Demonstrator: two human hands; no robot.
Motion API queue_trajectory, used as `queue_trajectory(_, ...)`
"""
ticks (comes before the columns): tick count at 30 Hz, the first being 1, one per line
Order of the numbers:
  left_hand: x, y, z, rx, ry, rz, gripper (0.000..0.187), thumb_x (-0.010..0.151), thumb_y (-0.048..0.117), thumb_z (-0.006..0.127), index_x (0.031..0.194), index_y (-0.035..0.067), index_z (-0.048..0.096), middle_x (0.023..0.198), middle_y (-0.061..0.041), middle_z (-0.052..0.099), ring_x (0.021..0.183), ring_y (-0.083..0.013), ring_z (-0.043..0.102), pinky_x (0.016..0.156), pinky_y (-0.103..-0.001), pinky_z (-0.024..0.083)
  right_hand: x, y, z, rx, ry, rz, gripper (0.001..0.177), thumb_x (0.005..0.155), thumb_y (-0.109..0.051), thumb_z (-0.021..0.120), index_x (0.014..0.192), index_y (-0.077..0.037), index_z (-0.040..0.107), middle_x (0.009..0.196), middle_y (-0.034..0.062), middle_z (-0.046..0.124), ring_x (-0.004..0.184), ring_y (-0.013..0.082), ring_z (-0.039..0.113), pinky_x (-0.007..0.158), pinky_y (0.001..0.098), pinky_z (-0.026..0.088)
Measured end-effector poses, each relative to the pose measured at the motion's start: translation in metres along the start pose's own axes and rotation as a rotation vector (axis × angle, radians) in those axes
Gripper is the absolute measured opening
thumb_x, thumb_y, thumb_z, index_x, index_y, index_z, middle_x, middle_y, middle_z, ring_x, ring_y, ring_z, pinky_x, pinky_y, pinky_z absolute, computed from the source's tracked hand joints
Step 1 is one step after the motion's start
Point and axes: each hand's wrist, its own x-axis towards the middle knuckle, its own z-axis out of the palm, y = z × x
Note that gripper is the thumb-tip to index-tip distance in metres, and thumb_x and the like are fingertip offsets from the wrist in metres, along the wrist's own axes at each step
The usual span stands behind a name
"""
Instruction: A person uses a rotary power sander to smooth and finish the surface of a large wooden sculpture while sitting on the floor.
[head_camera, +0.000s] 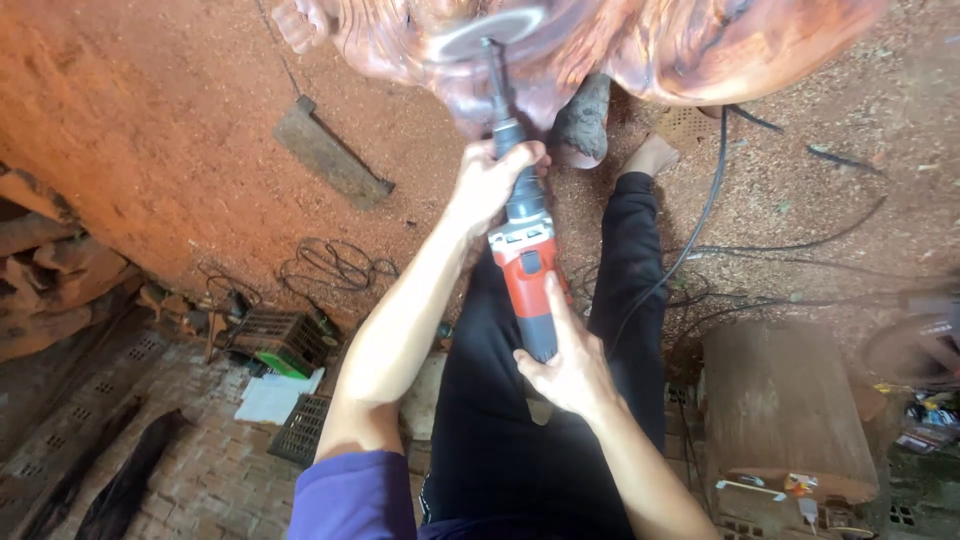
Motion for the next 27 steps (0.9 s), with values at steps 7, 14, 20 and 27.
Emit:
queue_trajectory(7, 0.004, -0.004, -0.024, 0.130, 0.025, 0.028, 0.022, 0.076, 0.023, 0.083, 0.079, 0.003, 0.078, 0.070, -0.016, 0.074, 0.066, -0.0199, 0.071, 0.066, -0.034, 0.059, 0.019, 0.031, 0.011, -0.025, -0.043, -0.116, 0.109, 0.073, -0.029, 0.084, 0.163, -0.030, 0.023, 0.132, 0.0310, 0.061, 0.113, 0.0516, 0.066, 0.091, 0.0585, 0.060)
queue_trajectory(14, -0.008, -0.005, 0.011, 0.188, 0.038, 0.030, 0.024, 0.075, 0.029, 0.086, 0.076, 0.008, 0.075, 0.068, -0.014, 0.069, 0.068, -0.0200, 0.067, 0.068, -0.035, 0.055, 0.000, 0.050, -0.031, 0.072, 0.182, -0.395, 0.115, 0.058, -0.018, 0.093, 0.159, -0.014, 0.040, 0.136, 0.0300, 0.061, 0.120, 0.0444, 0.063, 0.090, 0.0549, 0.058)
queue_trajectory(20, 0.010, -0.002, 0.038, 0.124, 0.047, -0.048, 0.026, 0.072, 0.033, 0.085, 0.071, 0.009, 0.075, 0.061, -0.010, 0.067, 0.062, -0.0187, 0.068, 0.061, -0.033, 0.055, 0.003, -0.002, -0.071, -0.127, 0.033, -0.011, 0.117, 0.065, -0.026, 0.088, 0.164, -0.032, 0.026, 0.129, 0.0281, 0.065, 0.115, 0.0454, 0.068, 0.087, 0.0562, 0.059)
queue_trajectory(27, 0.009, 0.004, 0.043, 0.151, 0.085, -0.098, 0.027, 0.071, 0.032, 0.083, 0.069, 0.007, 0.074, 0.059, -0.011, 0.064, 0.060, -0.0202, 0.068, 0.058, -0.033, 0.055, 0.002, -0.014, -0.082, -0.123, -0.045, 0.080, 0.114, 0.069, -0.029, 0.085, 0.165, -0.035, 0.023, 0.134, 0.0298, 0.061, 0.118, 0.0486, 0.065, 0.088, 0.0572, 0.059)
